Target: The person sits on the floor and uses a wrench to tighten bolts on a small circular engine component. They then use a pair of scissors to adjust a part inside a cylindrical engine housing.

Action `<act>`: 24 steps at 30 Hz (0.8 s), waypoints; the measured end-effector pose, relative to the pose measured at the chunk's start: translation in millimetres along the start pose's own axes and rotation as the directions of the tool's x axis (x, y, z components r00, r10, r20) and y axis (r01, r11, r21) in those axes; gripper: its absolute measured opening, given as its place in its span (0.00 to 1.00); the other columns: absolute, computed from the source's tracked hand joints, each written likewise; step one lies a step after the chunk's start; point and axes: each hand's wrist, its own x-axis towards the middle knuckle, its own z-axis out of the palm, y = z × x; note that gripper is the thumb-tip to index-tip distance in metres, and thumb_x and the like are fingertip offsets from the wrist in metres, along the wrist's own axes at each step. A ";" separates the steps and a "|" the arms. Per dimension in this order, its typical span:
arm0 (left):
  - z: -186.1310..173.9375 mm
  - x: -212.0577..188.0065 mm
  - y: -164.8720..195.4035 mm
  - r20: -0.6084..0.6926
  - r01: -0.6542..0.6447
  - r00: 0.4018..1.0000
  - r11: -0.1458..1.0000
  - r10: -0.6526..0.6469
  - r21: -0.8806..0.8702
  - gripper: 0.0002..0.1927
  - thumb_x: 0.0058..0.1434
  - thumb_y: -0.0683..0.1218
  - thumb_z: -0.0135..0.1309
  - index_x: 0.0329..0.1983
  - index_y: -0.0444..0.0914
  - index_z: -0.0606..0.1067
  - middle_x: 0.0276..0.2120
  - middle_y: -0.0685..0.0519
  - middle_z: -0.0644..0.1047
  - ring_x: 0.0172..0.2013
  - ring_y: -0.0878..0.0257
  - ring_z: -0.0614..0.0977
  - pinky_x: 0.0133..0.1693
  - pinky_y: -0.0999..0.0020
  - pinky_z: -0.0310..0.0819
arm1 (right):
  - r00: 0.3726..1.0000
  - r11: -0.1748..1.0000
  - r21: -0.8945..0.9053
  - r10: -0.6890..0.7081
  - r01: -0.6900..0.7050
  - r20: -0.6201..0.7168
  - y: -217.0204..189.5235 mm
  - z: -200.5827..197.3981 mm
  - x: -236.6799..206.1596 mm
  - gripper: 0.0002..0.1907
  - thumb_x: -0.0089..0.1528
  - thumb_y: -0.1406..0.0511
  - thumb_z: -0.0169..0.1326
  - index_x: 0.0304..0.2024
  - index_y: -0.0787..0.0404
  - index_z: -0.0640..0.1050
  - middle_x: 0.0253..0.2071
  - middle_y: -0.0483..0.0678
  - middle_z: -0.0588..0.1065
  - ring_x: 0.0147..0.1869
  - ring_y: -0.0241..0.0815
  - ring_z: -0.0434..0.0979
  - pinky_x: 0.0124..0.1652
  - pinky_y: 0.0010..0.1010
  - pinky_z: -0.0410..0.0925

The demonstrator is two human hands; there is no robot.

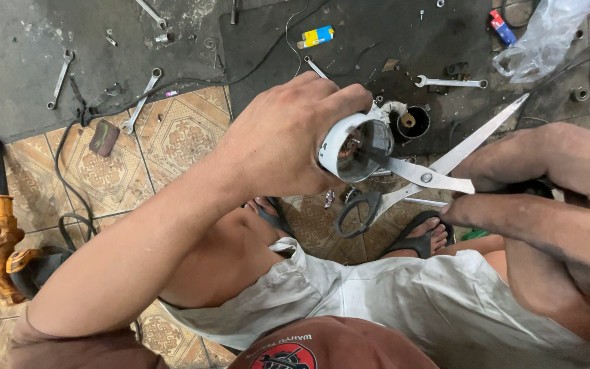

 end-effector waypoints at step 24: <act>-1.9 -4.2 -1.2 -0.022 -0.074 0.997 0.997 0.074 -0.021 0.47 0.30 0.47 0.74 0.59 0.39 0.72 0.46 0.47 0.77 0.49 0.47 0.77 0.52 0.55 0.72 | 0.983 0.963 0.204 -0.159 0.174 -0.087 47.1 1.8 3.5 0.23 0.55 0.87 0.42 0.36 0.57 0.77 0.40 0.47 0.73 0.43 0.38 0.83 0.45 0.29 0.74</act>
